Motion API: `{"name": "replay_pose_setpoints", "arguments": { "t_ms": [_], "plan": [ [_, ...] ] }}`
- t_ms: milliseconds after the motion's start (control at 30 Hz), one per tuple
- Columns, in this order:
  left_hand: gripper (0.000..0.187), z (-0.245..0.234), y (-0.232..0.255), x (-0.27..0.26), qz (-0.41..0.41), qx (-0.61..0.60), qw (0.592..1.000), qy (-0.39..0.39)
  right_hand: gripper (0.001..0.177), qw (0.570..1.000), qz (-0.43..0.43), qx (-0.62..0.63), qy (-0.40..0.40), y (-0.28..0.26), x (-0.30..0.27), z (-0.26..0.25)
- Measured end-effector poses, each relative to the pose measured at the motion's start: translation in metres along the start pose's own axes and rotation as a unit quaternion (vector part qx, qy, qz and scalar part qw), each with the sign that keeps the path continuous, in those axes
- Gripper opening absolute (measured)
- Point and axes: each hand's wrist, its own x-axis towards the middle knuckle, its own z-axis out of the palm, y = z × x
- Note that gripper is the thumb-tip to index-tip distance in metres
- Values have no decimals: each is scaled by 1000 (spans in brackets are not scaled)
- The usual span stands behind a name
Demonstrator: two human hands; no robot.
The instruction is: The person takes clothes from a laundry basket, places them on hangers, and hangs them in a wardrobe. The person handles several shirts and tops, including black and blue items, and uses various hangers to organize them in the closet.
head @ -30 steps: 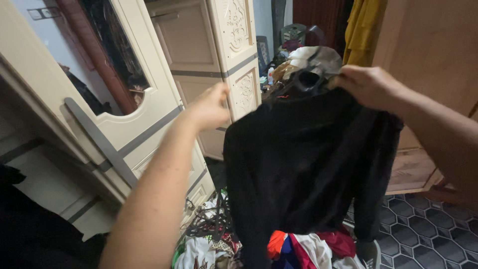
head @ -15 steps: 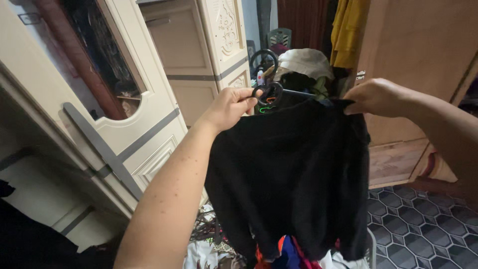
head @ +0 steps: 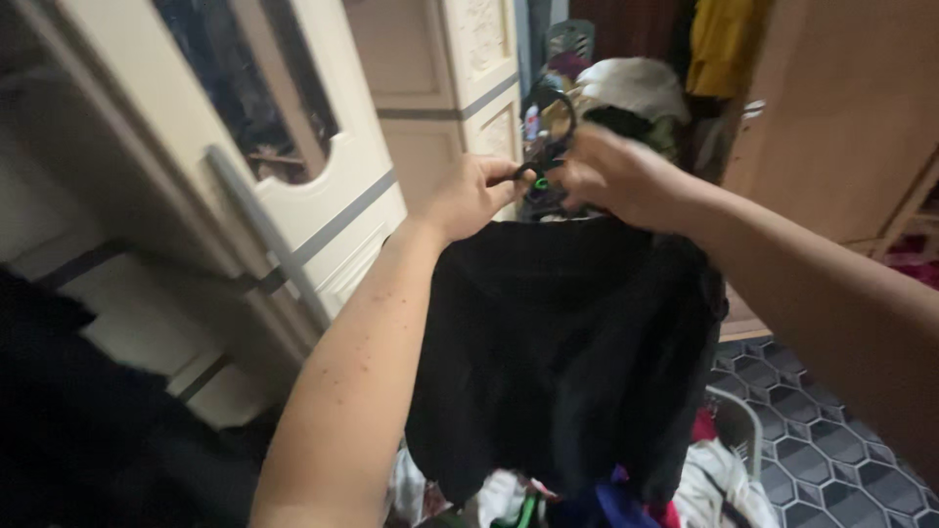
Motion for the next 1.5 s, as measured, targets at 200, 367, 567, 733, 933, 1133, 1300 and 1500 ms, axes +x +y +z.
{"name": "replay_pose_setpoints", "arguments": {
  "t_ms": [200,367,567,733,933,1133,1300,1500],
  "plan": [
    [29,-35,13,-61,-105,-7,994,16,37,972,202,74,90,-79,84,41],
    [39,-72,18,-105,-119,3,992,50,39,990,85,-60,97,-111,116,76],
    [40,-106,13,-157,-117,28,988,101,30,994,26,-97,50,-136,160,117],
    [33,-149,4,-191,-160,51,970,178,40,968,117,-150,-165,-156,174,134],
    [26,-204,-27,-212,-118,-8,968,221,77,902,141,-65,-403,-73,151,145],
    [30,-242,-106,-201,-165,-13,946,278,67,941,97,159,-282,12,190,159],
    [48,-266,-248,-223,-90,-80,902,415,52,961,208,43,-175,-23,243,164],
    [60,-254,-374,-304,-343,4,746,571,50,917,301,206,-161,-110,273,183]
  ]
}}
